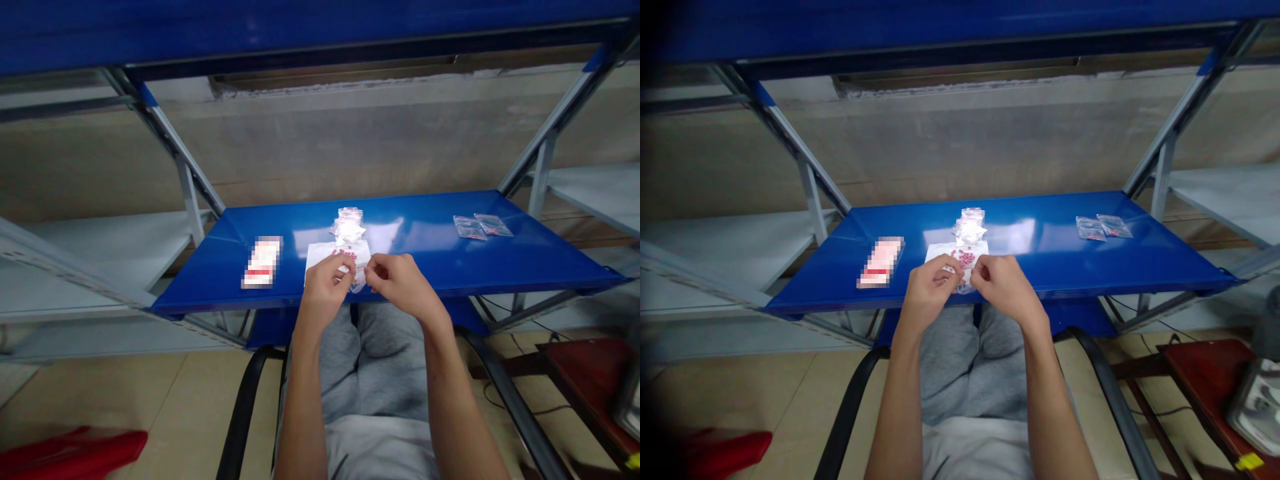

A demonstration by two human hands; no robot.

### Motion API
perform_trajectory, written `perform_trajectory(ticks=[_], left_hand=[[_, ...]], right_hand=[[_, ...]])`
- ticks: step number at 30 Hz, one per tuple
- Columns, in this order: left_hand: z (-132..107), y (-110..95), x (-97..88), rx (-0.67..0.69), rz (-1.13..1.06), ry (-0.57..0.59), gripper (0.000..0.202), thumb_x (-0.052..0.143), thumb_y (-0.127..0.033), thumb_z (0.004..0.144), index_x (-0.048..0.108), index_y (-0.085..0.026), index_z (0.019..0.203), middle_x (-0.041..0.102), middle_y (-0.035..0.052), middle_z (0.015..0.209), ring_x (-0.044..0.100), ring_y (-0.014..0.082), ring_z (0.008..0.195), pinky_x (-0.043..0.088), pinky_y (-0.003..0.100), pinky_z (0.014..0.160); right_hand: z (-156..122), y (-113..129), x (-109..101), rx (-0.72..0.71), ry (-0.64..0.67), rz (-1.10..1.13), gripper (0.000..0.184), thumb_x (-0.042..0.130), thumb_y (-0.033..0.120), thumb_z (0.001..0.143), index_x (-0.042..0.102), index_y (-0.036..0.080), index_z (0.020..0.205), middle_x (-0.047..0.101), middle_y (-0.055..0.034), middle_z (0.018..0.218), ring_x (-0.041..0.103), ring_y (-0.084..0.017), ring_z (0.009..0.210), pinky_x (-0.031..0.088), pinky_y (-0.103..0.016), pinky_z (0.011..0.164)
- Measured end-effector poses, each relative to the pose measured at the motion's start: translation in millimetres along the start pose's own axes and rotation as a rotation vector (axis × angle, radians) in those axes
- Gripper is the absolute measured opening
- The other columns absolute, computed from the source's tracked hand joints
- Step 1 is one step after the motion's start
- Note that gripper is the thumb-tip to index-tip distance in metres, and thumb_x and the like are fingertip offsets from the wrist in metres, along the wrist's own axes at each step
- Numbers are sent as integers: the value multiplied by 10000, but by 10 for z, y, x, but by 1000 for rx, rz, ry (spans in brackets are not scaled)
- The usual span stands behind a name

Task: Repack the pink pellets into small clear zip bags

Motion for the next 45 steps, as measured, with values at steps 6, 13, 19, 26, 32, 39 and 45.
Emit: perform_trajectory(ticks=[6,13,19,26,32,39,45], left_hand=[[0,-164,7,213,153,-6,324,542,-81,877,817,-247,836,766,66,1093,711,229,1036,549,365,977],[1,-69,-15,157,96,-79,260,610,-154,913,840,-263,962,798,52,1043,739,214,947,607,346,887],[-34,124,-163,-18,-135,-294,199,723,-303,880,840,-204,1007,809,62,978,732,168,699,625,263,583],[-1,459,-296,-100,-322,-467,205,759,-303,799,830,-147,911,814,80,894,746,172,645,640,262,585],[11,684,-253,-174,-375,-460,275,791,-357,776,827,-154,957,813,98,991,766,198,742,650,285,628],[8,879,-213,-255,-348,-456,338,803,-363,747,814,-138,999,807,105,964,740,187,773,593,236,590],[2,1018,-165,-321,-352,-381,379,797,-313,732,796,-124,1061,805,133,1003,741,200,784,547,229,570]], right_hand=[[-13,-6,6,1,23,-32,325,509,261,971,607,207,666,703,-54,625,617,-181,575,352,-292,591],[0,83,13,-41,1,-34,413,465,328,1024,603,212,653,701,-61,620,636,-185,574,377,-300,606],[1,-468,-103,266,-202,256,435,526,497,1012,706,177,778,753,-86,702,705,-199,582,484,-278,562],[36,-733,466,503,20,891,186,660,328,974,716,151,972,787,-105,954,776,-190,748,554,-197,490],[90,-678,627,481,18,1216,121,824,207,855,726,138,835,772,-58,830,789,-167,772,649,-205,749],[86,-892,632,529,-109,1135,173,869,216,800,730,127,749,752,-35,763,784,-156,726,644,-183,739],[143,-953,616,527,-173,983,149,805,176,834,706,142,728,754,-29,709,776,-160,684,629,-192,696]])
Point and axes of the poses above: each hand's wrist, its own z-axis towards the middle knuckle, its own x-axis out of the palm, y = z × x, the point moved 9 cm from there along z, towards the middle knuckle
